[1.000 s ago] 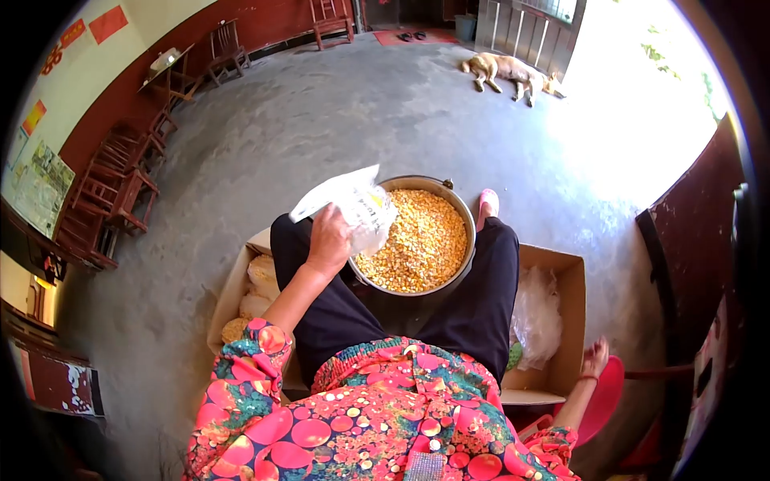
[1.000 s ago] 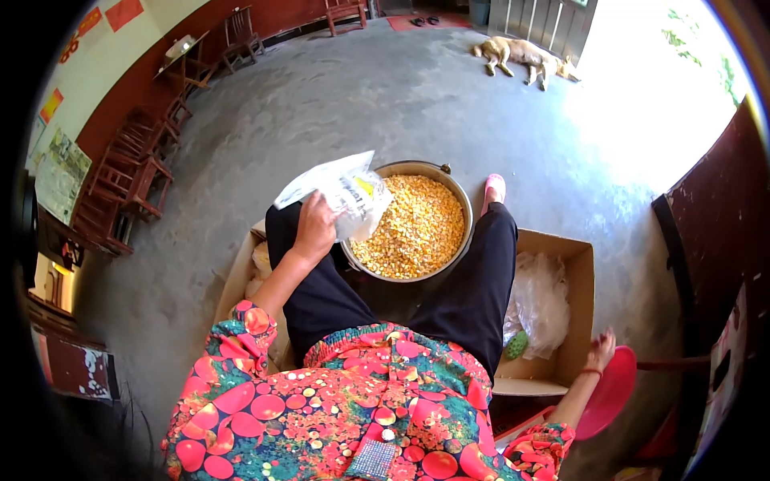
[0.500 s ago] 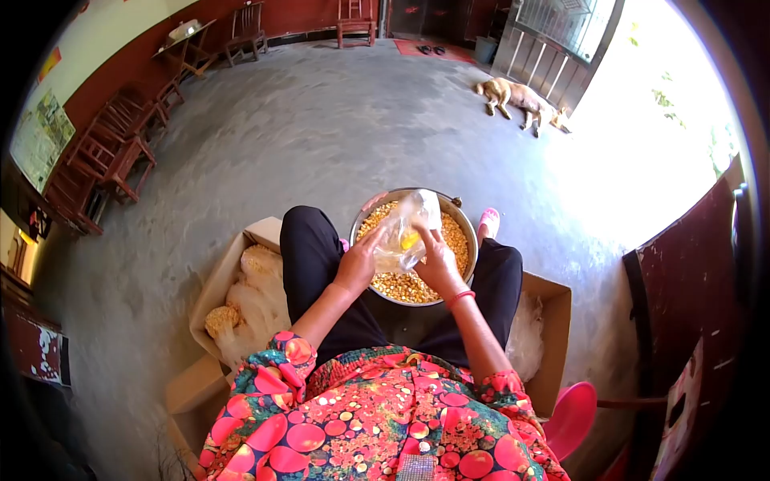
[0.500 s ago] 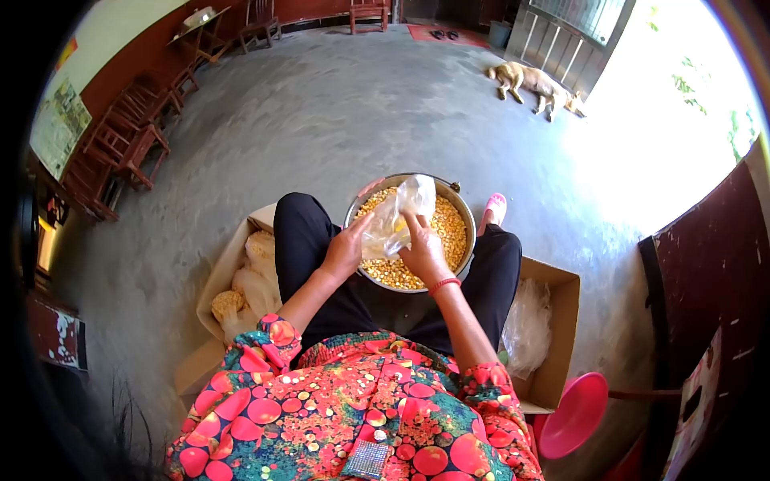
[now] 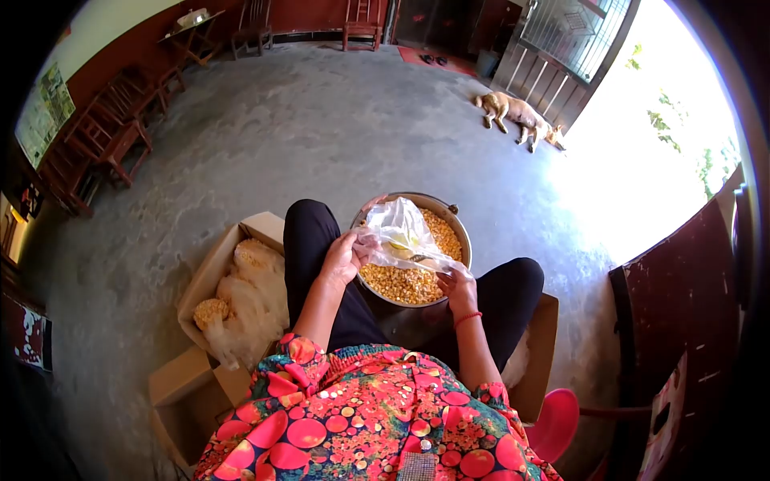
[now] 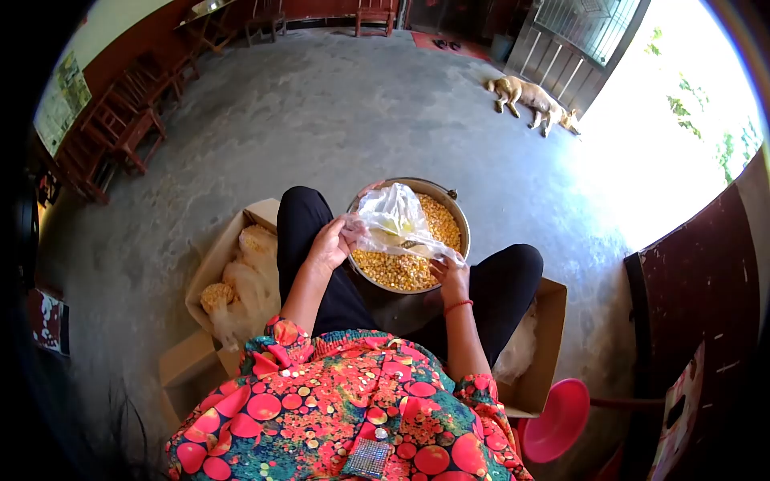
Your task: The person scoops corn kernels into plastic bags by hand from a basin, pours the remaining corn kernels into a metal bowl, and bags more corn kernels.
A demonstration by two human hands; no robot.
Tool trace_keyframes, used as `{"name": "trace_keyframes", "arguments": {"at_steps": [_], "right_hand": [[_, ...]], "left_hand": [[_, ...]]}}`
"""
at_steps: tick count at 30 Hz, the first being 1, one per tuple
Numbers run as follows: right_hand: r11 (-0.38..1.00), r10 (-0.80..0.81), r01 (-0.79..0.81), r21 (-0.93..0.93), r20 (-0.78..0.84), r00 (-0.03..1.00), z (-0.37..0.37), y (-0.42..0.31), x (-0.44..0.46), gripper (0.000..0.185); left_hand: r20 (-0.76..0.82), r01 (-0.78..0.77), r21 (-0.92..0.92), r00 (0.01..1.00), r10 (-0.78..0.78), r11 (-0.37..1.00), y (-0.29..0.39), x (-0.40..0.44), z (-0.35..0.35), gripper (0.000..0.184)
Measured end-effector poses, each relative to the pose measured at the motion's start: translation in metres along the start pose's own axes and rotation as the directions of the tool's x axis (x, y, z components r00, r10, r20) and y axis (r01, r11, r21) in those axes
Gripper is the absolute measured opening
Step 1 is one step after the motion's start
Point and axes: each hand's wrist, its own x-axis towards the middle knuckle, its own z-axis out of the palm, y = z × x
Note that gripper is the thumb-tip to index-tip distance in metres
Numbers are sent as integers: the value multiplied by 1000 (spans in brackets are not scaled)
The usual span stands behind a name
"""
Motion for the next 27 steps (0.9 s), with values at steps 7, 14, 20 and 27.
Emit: {"name": "trace_keyframes", "arguments": {"at_steps": [7,14,20,27], "right_hand": [[939,43,-66,336,77,996,-1,-17,-2,14],[914,62,-109,392,132,989,-12,-19,10,15],[985,-15,70,-160,323,946,6,-10,-12,33],[762,424,17,-647,519,742,21,-28,-34,52]], "left_hand": [[-37,219,-18,975,-220,975,10,-9,4,20],[240,-140,699,970,-47,701,-11,-20,16,34],[128,-244,873,951,283,422,-42,8,-9,15],[-5,-266,776,904,427,572,-40,18,-12,21]]}}
